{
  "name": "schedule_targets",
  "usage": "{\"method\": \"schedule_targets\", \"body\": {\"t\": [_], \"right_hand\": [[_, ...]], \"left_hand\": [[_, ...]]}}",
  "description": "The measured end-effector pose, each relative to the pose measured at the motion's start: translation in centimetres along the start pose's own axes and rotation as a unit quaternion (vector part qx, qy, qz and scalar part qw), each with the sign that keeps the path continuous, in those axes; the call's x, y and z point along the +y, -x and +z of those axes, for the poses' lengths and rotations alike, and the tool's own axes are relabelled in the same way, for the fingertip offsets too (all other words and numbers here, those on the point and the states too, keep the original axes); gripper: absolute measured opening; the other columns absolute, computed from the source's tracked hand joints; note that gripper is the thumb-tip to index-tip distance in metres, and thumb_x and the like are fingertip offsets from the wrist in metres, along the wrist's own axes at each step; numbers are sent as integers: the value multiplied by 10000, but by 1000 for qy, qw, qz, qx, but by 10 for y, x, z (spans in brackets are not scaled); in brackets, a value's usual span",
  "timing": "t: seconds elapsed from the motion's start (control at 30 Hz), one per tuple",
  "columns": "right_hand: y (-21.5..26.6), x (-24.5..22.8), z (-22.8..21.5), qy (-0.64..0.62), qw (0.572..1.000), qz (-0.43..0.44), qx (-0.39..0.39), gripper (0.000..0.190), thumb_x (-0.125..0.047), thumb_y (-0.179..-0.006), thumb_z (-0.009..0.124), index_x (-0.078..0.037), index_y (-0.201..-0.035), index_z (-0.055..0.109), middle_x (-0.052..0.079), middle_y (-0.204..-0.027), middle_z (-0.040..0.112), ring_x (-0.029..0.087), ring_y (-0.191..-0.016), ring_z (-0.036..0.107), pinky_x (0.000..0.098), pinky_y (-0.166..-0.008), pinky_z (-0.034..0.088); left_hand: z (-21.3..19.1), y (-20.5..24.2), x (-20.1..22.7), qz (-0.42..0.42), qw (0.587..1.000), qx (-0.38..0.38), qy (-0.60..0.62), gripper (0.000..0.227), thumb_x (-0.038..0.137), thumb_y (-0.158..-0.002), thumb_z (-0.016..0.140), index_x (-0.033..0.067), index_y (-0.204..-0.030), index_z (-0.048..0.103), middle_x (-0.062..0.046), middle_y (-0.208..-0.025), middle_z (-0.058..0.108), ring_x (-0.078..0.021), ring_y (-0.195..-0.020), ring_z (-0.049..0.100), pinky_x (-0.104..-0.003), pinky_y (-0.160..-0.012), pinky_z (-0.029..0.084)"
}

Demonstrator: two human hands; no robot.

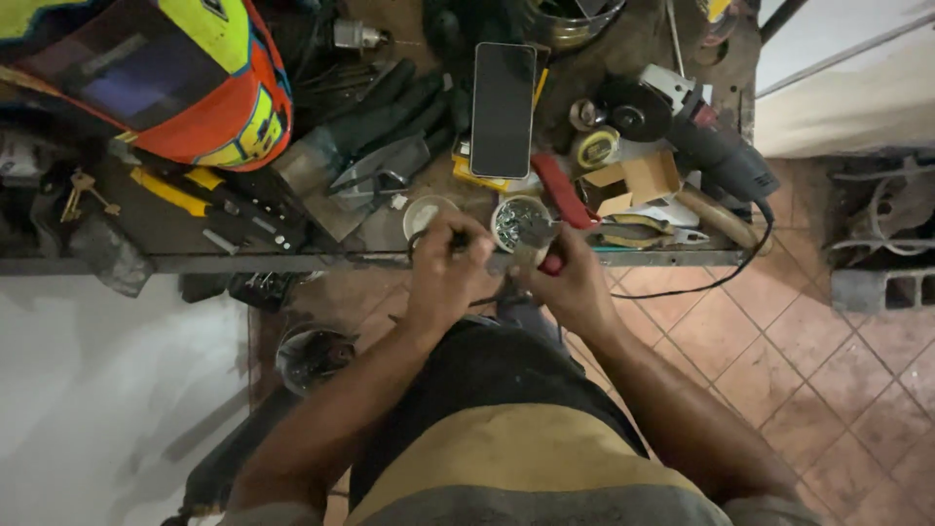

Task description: Repairing a small electrical component using a screwdriver and a rotary tool on a workshop bench

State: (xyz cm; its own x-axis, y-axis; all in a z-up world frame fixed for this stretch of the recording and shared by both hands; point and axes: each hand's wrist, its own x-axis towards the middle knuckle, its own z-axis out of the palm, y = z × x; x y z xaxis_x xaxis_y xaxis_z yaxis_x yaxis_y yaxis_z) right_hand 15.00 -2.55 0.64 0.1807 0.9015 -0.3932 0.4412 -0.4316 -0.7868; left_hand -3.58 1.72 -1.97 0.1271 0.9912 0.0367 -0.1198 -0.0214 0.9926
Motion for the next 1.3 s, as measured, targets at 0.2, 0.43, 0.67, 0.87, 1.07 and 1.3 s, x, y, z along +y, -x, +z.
{"method": "schedule_targets", "body": {"t": [0.2,0.43,0.67,0.87,1.07,1.3], "right_hand": [[8,-17,10,123,987,-47,93,658,-322,-720,867,-211,-1290,558,105,-935,751,376,-922,729,536,-842,540],[1,25,3,-12,987,-154,-39,753,-238,-791,875,-138,-1447,517,118,-888,738,319,-847,710,445,-804,553],[-16,37,2,107,985,-124,-59,666,-528,-754,881,-258,-1289,592,48,-971,773,317,-940,746,497,-780,553],[-28,36,-9,123,973,-149,-128,603,-507,-736,894,-221,-1177,599,123,-948,737,413,-939,724,563,-798,555],[-40,24,-20,97,961,-141,-215,582,-419,-753,891,-197,-1198,591,122,-936,763,417,-947,739,533,-817,568],[-43,42,-3,123,968,-133,-173,467,-349,-823,823,-128,-1144,565,192,-907,744,472,-941,717,576,-820,541]], "left_hand": [[2,4,9,113,966,-20,-234,292,290,-875,858,174,-1109,728,-64,-977,724,-286,-897,756,-390,-766,627],[-2,23,-6,99,937,-9,-336,210,370,-927,781,229,-1076,735,-51,-885,776,-308,-793,768,-416,-693,620],[12,41,-12,10,951,-19,-309,272,334,-1083,490,105,-1117,633,-223,-890,728,-468,-790,717,-519,-673,588],[27,48,-39,-91,962,22,-258,435,422,-1143,394,122,-956,647,-78,-646,580,-213,-494,524,-422,-583,531],[37,44,3,-158,974,38,-160,459,396,-1070,529,-44,-1008,643,-171,-706,616,-352,-613,614,-517,-611,549],[11,51,-79,-283,946,131,-87,417,326,-989,613,137,-619,650,-53,-490,570,-170,-382,543,-322,-383,474]]}}
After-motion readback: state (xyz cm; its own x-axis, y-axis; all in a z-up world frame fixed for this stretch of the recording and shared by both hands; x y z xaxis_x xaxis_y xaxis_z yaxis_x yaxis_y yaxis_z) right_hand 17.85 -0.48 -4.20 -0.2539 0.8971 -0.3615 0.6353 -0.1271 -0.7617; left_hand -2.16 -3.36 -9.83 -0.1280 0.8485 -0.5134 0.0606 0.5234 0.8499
